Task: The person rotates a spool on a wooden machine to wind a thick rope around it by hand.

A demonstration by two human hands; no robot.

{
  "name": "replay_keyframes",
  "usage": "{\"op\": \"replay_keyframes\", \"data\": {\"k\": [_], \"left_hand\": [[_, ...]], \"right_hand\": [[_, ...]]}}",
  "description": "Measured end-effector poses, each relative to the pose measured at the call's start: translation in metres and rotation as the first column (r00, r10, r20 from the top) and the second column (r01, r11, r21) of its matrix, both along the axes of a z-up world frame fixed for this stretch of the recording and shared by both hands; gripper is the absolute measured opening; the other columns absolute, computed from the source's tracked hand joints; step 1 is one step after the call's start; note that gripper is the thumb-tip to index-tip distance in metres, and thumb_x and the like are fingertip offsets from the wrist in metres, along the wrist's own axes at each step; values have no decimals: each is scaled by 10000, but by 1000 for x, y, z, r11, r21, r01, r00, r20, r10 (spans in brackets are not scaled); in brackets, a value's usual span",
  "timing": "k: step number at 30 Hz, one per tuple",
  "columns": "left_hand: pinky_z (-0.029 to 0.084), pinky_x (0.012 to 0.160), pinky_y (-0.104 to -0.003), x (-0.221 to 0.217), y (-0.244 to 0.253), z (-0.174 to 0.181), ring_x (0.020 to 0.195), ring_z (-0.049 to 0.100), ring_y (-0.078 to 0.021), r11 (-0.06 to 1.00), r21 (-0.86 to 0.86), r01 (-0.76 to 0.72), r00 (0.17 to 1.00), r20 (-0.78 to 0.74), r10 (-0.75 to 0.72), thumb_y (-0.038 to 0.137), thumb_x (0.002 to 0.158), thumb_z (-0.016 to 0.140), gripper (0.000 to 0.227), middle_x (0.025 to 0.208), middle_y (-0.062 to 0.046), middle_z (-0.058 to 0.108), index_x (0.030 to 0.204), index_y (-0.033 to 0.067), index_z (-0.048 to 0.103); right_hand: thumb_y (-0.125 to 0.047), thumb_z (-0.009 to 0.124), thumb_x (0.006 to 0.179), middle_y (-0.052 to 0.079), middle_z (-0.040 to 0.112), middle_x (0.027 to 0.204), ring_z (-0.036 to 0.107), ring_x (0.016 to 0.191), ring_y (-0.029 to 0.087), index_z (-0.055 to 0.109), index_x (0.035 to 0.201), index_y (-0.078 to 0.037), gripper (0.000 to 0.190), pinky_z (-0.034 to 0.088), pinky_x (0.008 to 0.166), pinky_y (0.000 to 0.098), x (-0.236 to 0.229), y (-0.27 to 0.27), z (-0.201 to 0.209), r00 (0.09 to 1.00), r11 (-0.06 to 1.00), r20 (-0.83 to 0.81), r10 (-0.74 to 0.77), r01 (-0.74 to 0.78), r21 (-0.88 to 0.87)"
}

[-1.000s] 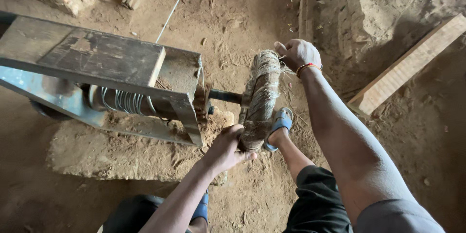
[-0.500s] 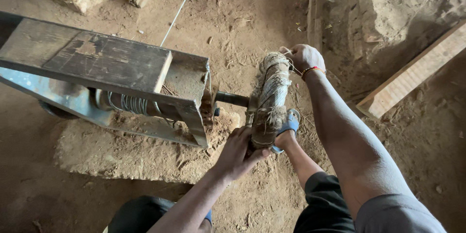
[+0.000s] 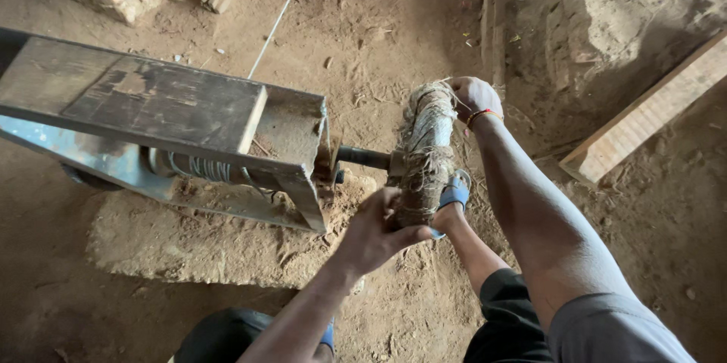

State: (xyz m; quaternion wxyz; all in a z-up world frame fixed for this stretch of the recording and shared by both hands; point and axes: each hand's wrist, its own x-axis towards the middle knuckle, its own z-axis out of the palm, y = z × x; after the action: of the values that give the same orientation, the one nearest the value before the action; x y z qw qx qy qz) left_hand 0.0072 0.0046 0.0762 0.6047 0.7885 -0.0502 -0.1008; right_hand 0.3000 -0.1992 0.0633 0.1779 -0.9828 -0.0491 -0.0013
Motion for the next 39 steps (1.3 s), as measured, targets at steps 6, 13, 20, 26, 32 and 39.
{"op": "replay_keyframes", "data": {"k": [6,13,20,26,32,39], "left_hand": [[601,983,-319,0,15,-16,949,733,-272,850,430,304,935,-306,-179,480,689,925,1230,1327,-245,543,1561,-33,225],[655,905,-365,0,-4,-73,916,773,-206,978,138,156,961,207,-183,501,750,876,599,1082,-86,794,1199,142,708],[684,793,-318,-6,-1,-72,815,764,-161,974,-217,67,997,-24,-74,694,647,805,787,968,-82,755,1111,82,633],[689,742,-327,-7,-8,-45,778,745,-155,923,-384,7,998,-54,-31,728,641,815,821,931,-82,744,1073,48,654],[599,457,-261,3,-22,-23,515,635,-90,932,-346,-111,994,-30,108,810,687,701,809,659,-7,640,961,50,656],[501,409,-223,3,-23,-7,471,575,-65,946,-300,-124,992,-47,115,824,680,681,778,581,26,582,882,73,659]], "right_hand": [[-533,659,880,122,751,1050,710,989,331,788,1100,-284,357,537,857,440,-4,4,9,1000,1000,-20,2,-2,26],[-459,665,866,143,744,1051,704,1002,352,788,1084,-252,325,541,863,447,6,-3,-5,999,1000,-35,-11,12,6],[-254,575,901,221,733,1072,681,1052,420,768,1084,-135,291,535,876,516,58,-36,-110,989,982,85,120,-105,-157],[-363,506,993,246,717,1099,666,1088,437,743,1082,-82,379,512,909,524,93,-64,-178,992,995,75,101,-102,-1],[-438,535,952,262,714,1078,671,1064,426,745,1098,-67,451,523,873,509,67,-61,-217,998,998,-33,58,-57,29],[-352,526,954,227,738,1025,712,1005,409,759,1012,-78,364,552,862,502,24,-54,-202,991,983,55,118,-109,-150]]}}
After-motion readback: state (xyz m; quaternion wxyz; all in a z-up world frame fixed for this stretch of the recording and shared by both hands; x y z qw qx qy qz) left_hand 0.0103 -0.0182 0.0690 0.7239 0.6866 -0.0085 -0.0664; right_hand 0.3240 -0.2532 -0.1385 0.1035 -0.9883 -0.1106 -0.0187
